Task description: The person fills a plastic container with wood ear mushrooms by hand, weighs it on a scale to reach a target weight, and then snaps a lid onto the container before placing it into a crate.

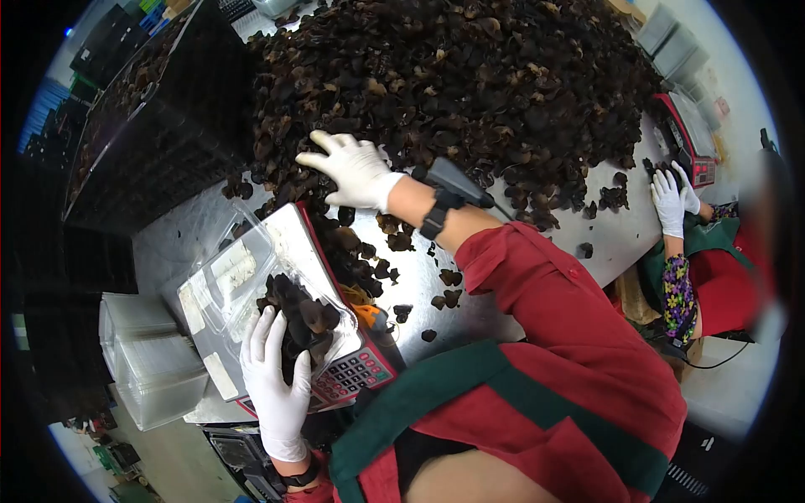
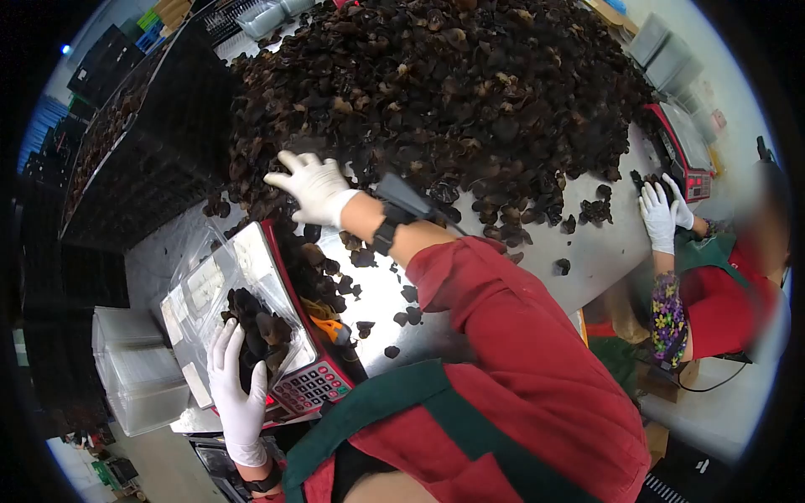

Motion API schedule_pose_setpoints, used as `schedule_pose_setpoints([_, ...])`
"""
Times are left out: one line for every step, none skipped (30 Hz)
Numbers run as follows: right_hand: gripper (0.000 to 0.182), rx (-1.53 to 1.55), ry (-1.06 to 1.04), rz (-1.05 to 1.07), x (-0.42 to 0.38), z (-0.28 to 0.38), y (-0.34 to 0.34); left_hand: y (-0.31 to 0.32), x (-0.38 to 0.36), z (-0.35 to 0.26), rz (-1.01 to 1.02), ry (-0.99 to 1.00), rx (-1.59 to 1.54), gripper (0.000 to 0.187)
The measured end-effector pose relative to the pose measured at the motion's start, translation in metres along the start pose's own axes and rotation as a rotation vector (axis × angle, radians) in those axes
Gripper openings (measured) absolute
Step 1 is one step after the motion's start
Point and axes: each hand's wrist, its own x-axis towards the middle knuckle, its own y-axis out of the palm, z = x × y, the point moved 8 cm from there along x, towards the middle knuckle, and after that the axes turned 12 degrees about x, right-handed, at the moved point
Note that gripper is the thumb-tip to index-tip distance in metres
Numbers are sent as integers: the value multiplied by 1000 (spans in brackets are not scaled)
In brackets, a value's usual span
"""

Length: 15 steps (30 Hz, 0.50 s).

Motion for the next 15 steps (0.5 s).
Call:
schedule_pose_setpoints([79, -56, -37, 55, 6, 11, 9, 0, 0, -1, 3, 4, 8, 58])
schedule_pose_setpoints([81, -31, -86, 77, 13, 19, 21, 0, 0, -2, 9, 12, 23, 55])
schedule_pose_setpoints([73, -94, -139, 97, 18, 26, 32, 0, 0, -3, 16, 21, 37, 52])
schedule_pose_setpoints([70, -99, -177, 126, 23, 31, 38, 0, 0, -3, 17, 20, 36, 52])
schedule_pose_setpoints([67, -105, -215, 155, 26, 34, 43, 1, 0, -3, 21, 24, 42, 52])
schedule_pose_setpoints([53, -91, -252, 151, 26, 33, 42, 2, 0, -2, 14, 9, 29, 54])
schedule_pose_setpoints([53, -86, -248, 148, 27, 26, 45, 2, -1, 0, 7, -7, 15, 57])
schedule_pose_setpoints([46, -32, -241, 155, 31, 14, 48, 2, -1, -1, 7, -10, 19, 57])
schedule_pose_setpoints([39, 19, -235, 160, 33, 4, 52, 1, -1, -1, 8, -6, 19, 57])
schedule_pose_setpoints([28, 53, -242, 78, 25, -2, 37, 1, -1, -1, 7, -8, 24, 56])
schedule_pose_setpoints([30, 102, -239, 21, 21, -13, 28, 1, -1, -1, 5, -11, 28, 56])
schedule_pose_setpoints([31, 86, -215, -19, 16, -27, 19, 1, -1, -1, 2, -10, 23, 56])
schedule_pose_setpoints([32, 69, -191, -57, 8, -40, 9, 0, -1, -1, 4, -14, 28, 57])
schedule_pose_setpoints([33, 117, -173, -80, -4, -45, -7, 0, -2, -1, 9, -18, 32, 57])
schedule_pose_setpoints([35, 166, -152, -105, -16, -51, -23, 0, -2, -2, 11, -16, 23, 57])
